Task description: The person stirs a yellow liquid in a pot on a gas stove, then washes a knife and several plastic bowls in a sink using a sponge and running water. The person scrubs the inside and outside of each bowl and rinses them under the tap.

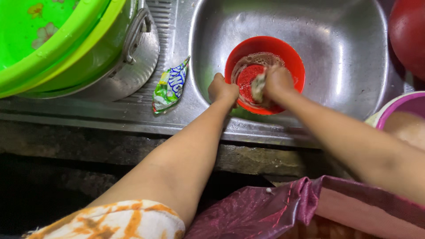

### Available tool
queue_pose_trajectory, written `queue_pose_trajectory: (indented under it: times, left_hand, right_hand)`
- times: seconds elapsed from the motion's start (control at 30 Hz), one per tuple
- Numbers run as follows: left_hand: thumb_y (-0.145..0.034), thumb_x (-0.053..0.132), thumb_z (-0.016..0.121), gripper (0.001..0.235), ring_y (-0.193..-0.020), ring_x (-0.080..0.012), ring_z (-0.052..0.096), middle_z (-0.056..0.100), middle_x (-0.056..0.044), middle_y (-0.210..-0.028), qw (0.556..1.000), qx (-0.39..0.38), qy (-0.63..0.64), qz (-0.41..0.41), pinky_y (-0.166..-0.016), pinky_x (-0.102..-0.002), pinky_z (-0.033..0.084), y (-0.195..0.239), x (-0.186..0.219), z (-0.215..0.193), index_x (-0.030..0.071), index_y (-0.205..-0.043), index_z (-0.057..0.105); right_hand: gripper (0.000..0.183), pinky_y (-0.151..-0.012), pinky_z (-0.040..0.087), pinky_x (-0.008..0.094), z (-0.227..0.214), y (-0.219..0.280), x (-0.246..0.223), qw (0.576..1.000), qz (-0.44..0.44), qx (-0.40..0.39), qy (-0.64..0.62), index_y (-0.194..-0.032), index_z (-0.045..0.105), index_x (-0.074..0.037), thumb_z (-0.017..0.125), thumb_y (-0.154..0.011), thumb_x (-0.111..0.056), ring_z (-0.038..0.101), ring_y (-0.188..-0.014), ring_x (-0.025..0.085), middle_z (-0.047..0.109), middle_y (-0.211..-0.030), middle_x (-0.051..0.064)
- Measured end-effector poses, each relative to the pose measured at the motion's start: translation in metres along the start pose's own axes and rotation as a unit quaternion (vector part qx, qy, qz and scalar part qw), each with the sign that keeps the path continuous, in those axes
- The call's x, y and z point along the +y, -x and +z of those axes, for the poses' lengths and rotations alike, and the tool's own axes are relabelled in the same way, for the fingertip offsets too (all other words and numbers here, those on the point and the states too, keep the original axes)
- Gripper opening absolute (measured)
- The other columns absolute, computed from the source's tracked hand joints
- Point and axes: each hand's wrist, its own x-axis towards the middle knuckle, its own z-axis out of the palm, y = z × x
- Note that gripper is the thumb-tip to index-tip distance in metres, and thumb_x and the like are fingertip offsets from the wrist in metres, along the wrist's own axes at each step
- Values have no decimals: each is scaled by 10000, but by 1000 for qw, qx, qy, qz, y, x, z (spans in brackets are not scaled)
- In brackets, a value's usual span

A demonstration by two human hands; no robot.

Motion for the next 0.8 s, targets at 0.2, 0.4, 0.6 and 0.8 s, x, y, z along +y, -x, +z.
queue_pose_trajectory:
  times: [0.2, 0.4, 0.6, 0.8]
  left_hand:
    - [-784, 80, 721, 274, -587, -296, 717, 723, -178, -886, 999, 7, 6, 32, -454, -414, 579, -1, -2, -1, 46, -1021, 588]
    - [-826, 18, 611, 194, -510, -307, 711, 726, -198, -842, 999, -6, 25, 19, -423, -432, 548, 0, -2, -3, 31, -1018, 583]
    - [-812, 14, 617, 210, -521, -291, 702, 728, -205, -852, 999, 0, 31, 34, -432, -435, 557, -2, -5, 0, 37, -1017, 581]
    - [-790, 8, 637, 210, -544, -298, 705, 719, -197, -870, 998, 13, 24, 53, -455, -435, 565, -3, -7, 1, 45, -988, 581]
  right_hand:
    - [165, -834, 556, 475, 27, -9, -57, 979, -46, 83, -182, -963, 698, -7, 666, -802, 1, 714, -937, 380, 721, -988, 254]
    - [111, -791, 550, 501, 2, -32, -4, 975, -6, 70, -209, -939, 685, -5, 612, -888, -71, 700, -899, 410, 717, -949, 257]
    - [94, -815, 543, 500, 17, 12, -18, 999, -14, -9, -49, -828, 728, -29, 693, -744, -50, 696, -876, 405, 711, -905, 254]
    - [137, -809, 544, 468, 15, -36, -43, 967, -49, 103, -227, -888, 700, 16, 564, -886, 32, 692, -861, 318, 713, -961, 244]
